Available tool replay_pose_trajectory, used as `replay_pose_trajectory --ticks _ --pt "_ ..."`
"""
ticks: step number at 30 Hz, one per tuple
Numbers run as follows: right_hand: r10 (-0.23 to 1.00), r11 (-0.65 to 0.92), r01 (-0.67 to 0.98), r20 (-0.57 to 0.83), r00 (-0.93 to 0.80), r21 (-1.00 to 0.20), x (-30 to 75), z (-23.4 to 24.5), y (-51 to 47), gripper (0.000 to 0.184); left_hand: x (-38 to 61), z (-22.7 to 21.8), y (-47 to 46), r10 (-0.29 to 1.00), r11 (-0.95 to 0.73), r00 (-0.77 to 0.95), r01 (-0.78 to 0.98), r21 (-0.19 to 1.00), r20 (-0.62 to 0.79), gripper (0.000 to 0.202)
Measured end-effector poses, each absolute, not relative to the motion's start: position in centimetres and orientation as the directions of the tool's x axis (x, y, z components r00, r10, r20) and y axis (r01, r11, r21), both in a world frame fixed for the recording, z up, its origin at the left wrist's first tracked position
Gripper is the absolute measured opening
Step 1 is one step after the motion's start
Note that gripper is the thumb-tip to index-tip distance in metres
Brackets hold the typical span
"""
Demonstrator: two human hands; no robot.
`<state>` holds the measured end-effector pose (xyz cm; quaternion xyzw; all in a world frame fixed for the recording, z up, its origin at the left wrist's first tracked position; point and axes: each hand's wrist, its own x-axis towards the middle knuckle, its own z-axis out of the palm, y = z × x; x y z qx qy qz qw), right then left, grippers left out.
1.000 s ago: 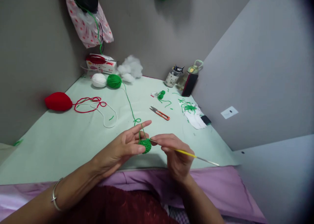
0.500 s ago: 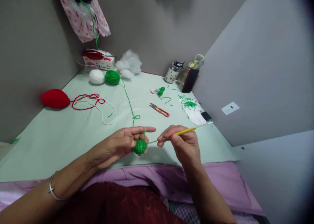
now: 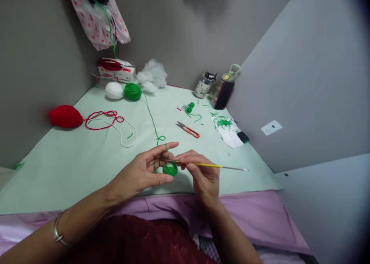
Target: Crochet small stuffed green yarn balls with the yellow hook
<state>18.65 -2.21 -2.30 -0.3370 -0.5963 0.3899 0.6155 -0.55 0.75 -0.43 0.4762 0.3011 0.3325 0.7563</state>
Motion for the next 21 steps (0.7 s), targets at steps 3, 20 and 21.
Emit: replay_pose_trajectory --ticks 3,20,21 --pt "0.921 0.372 -0.239 0.389 -0.023 -0.897 18.6 -2.1 -1.8 0.012 -0.8 -0.1 0.9 0.798 0.268 0.593 -0.188 0.945 -0.109 0.074" --pt "0.877 0.444 0.011 0.431 -0.211 -0.896 20.1 0.0 -2.1 0.017 -1.2 0.2 1.0 0.811 0.174 0.578 -0.087 0.981 -0.093 0.069" --pt "0.877 0.444 0.017 0.430 -0.216 -0.896 20.2 0.1 -2.2 0.017 -1.2 0.3 1.1 0.811 0.171 0.577 -0.078 0.982 -0.095 0.069"
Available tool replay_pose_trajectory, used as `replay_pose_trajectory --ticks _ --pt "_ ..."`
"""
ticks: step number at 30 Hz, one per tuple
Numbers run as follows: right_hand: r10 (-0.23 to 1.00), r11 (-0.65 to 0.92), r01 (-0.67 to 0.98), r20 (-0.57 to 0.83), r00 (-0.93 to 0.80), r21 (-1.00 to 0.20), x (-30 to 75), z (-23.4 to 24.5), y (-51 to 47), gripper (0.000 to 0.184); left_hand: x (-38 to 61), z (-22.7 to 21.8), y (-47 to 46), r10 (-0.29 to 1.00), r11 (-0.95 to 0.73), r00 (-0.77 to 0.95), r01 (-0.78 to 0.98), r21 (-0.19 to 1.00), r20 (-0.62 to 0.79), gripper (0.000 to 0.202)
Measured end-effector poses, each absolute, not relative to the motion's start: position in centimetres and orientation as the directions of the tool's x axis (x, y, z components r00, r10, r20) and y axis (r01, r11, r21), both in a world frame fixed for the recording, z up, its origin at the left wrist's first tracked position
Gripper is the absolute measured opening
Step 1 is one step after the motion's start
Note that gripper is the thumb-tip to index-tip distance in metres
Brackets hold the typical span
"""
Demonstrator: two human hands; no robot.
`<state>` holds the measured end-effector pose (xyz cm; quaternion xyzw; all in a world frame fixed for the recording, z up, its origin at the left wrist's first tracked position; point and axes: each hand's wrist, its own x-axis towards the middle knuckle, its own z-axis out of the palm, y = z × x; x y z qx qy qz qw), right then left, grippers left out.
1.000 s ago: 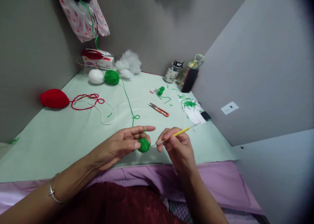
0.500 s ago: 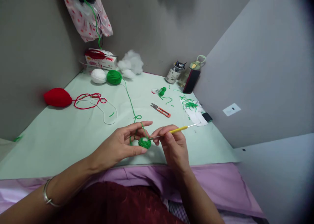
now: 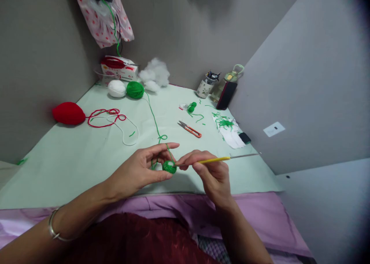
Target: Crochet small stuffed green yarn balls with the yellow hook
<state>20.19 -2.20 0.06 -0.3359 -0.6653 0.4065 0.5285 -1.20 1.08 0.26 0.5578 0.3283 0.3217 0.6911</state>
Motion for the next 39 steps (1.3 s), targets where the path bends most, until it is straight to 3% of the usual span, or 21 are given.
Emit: replay_pose_trajectory --ticks 6,10,15,18,20,22,25,28,30,31,33,35,37,39 --pt "0.876 0.448 0.037 0.430 -0.220 -0.893 20.3 0.1 -2.1 0.017 -1.2 0.7 1.1 0.811 0.163 0.575 -0.041 0.986 -0.110 0.071" --pt "0.802 0.586 0.187 0.532 -0.271 -0.788 20.1 0.2 -2.4 0.018 -1.0 0.3 1.1 0.842 0.113 0.533 -0.013 0.994 -0.089 0.068" --pt "0.585 0.779 0.489 0.735 -0.343 -0.392 19.5 -0.3 -3.3 0.024 -0.6 0.2 0.6 0.889 0.101 0.455 -0.076 0.992 -0.056 0.066" --pt "0.419 0.756 0.650 0.824 -0.382 -0.083 19.0 -1.2 -3.8 0.024 -0.1 0.4 -0.4 0.922 0.127 0.382 -0.154 0.980 -0.060 0.065" --pt "0.361 0.694 0.719 0.850 -0.385 0.031 18.8 -1.8 -4.1 0.027 0.3 0.4 -1.1 0.944 0.116 0.328 -0.198 0.973 -0.045 0.059" --pt "0.362 0.658 0.753 0.865 -0.349 0.029 18.7 -2.3 -4.2 0.036 0.6 0.4 -1.7 0.952 0.147 0.301 -0.276 0.950 -0.060 0.056" --pt "0.407 0.723 0.687 0.853 -0.328 -0.080 18.8 -2.6 -4.0 0.054 0.6 0.4 -1.9 0.886 0.379 0.425 -0.434 0.817 -0.185 0.056" --pt "0.497 0.795 0.500 0.841 -0.214 -0.343 18.9 -2.3 -3.3 0.051 0.4 0.4 -1.3 0.806 0.525 0.543 -0.468 0.711 -0.238 0.063" --pt "0.590 0.768 0.422 0.788 -0.175 -0.482 18.9 -1.9 -3.0 0.047 0.3 0.3 -1.1 0.855 0.441 0.470 -0.439 0.782 -0.218 0.070" --pt "0.608 0.753 0.443 0.772 -0.187 -0.486 18.9 -1.8 -3.0 0.048 0.3 0.2 -1.0 0.893 0.371 0.403 -0.411 0.833 -0.199 0.073" --pt "0.582 0.740 0.559 0.774 -0.251 -0.375 18.8 -1.8 -3.2 0.054 0.5 -0.1 -1.1 0.939 0.273 0.303 -0.368 0.889 -0.163 0.073" --pt "0.529 0.730 0.634 0.799 -0.287 -0.256 18.8 -2.1 -3.6 0.062 0.8 -0.3 -1.4 0.924 0.320 0.333 -0.408 0.855 -0.187 0.066" --pt "0.511 0.738 0.617 0.823 -0.246 -0.274 18.7 -2.6 -3.8 0.062 0.8 -0.3 -1.6 0.861 0.453 0.452 -0.473 0.756 -0.232 0.059" --pt "0.526 0.761 0.521 0.837 -0.148 -0.387 18.5 -3.0 -3.7 0.054 0.6 -0.3 -1.6 0.807 0.540 0.539 -0.509 0.670 -0.242 0.056"
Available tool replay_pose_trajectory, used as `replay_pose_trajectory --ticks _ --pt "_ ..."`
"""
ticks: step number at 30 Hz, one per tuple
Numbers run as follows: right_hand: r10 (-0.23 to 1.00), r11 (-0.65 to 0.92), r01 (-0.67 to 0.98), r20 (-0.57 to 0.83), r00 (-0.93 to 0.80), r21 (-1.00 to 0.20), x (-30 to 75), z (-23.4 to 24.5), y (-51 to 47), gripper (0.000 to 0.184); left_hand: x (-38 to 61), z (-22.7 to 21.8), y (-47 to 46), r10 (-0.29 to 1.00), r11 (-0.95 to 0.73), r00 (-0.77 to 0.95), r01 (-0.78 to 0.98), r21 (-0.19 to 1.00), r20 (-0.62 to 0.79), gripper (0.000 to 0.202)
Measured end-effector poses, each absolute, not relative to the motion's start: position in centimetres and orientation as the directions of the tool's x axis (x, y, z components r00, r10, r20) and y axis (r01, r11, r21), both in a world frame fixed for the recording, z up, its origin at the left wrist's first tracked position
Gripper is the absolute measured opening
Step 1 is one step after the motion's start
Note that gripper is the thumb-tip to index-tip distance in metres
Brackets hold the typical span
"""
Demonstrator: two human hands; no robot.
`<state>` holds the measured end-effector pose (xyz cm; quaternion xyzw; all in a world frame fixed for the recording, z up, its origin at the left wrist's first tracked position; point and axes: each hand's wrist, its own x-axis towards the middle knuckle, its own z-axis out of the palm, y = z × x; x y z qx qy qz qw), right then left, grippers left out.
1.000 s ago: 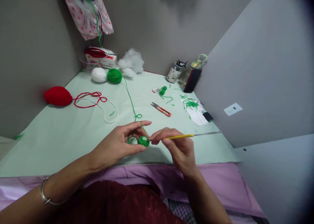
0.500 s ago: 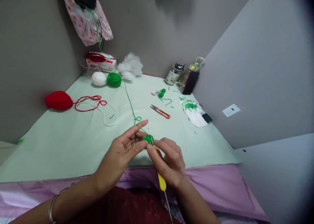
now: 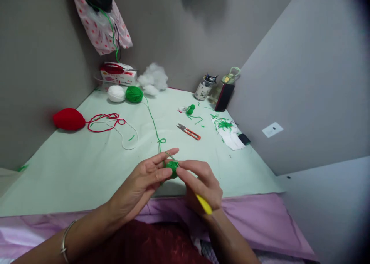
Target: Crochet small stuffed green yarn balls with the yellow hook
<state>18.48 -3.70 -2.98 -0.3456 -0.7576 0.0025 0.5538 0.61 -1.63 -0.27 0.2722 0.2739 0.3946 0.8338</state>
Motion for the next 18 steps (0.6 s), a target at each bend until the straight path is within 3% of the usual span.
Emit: replay_pose_trajectory --ticks 6,12,18 --pt "0.692 0.704 0.205 0.722 0.019 -0.680 18.3 -2.1 -3.5 0.036 0.0 -0.1 -0.9 0.808 0.531 0.556 -0.542 0.652 -0.195 0.057" --pt "0.814 0.579 0.036 0.580 0.033 -0.814 19.2 -1.0 -3.6 0.023 -0.2 0.3 -0.5 0.809 0.502 0.553 -0.475 0.723 -0.199 0.052" --pt "0.938 0.342 -0.194 0.345 0.016 -0.920 20.3 -0.3 -2.8 0.010 -0.2 0.2 -0.3 0.772 0.522 0.607 -0.435 0.734 -0.189 0.044"
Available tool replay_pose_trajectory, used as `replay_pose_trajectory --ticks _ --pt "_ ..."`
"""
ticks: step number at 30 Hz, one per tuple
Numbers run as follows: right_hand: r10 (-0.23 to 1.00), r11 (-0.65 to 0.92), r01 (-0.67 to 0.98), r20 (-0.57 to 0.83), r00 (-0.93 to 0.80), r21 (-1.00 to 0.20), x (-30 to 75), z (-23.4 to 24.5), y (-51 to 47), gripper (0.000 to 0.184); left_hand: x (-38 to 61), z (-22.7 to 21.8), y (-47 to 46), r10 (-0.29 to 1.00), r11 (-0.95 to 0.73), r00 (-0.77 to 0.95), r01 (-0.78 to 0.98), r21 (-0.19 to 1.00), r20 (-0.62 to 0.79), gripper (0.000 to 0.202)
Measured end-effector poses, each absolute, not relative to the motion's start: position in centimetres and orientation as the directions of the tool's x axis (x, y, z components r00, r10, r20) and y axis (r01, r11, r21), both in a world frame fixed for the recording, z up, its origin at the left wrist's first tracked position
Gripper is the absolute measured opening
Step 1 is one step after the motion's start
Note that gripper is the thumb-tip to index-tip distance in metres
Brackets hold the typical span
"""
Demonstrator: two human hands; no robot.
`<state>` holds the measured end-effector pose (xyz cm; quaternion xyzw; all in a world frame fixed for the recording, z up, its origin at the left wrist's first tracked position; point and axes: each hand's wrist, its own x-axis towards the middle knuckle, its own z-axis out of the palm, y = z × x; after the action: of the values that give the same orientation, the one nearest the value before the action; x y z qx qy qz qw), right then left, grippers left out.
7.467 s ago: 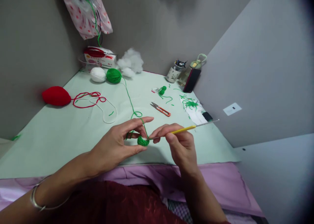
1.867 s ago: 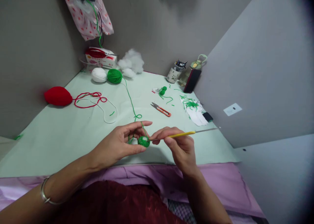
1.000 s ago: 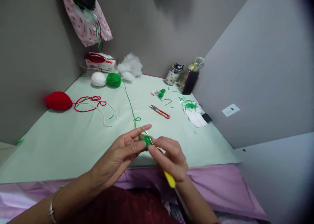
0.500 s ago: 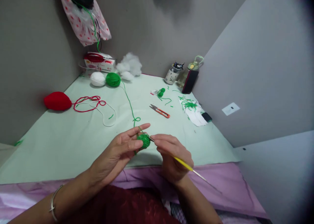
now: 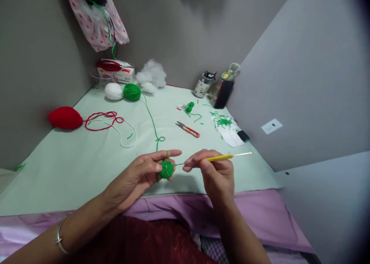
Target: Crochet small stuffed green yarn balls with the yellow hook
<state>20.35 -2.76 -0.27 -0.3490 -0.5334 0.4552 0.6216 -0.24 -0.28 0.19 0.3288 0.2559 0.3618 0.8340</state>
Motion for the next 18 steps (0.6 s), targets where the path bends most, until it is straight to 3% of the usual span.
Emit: replay_pose_trajectory --ticks 4,7,9,14,16,18 --pt "0.976 0.203 -0.347 0.218 -0.004 -0.916 20.4 -0.1 -2.3 0.012 -0.2 0.0 -0.2 0.741 0.546 0.647 -0.420 0.725 -0.183 0.037" --pt "0.978 0.186 -0.396 0.209 -0.015 -0.899 19.8 -0.5 -2.3 0.013 -0.2 -0.2 -0.2 0.750 0.493 0.635 -0.351 0.796 -0.184 0.039" --pt "0.960 0.272 -0.331 0.279 0.027 -0.903 19.2 -0.8 -2.6 0.011 -0.1 -0.2 -0.3 0.780 0.410 0.608 -0.317 0.855 -0.148 0.046" --pt "0.837 0.538 0.076 0.542 0.070 -0.840 18.0 -1.3 -3.2 0.016 0.3 -0.2 -0.5 0.840 0.300 0.527 -0.252 0.920 -0.130 0.067" --pt "0.819 0.566 0.127 0.573 0.029 -0.815 17.9 -1.3 -3.1 0.018 0.3 -0.2 -0.5 0.845 0.296 0.518 -0.240 0.925 -0.136 0.074" --pt "0.832 0.552 0.071 0.554 0.023 -0.831 17.9 -1.4 -2.8 0.015 0.3 -0.1 -0.4 0.848 0.286 0.514 -0.236 0.929 -0.131 0.077"
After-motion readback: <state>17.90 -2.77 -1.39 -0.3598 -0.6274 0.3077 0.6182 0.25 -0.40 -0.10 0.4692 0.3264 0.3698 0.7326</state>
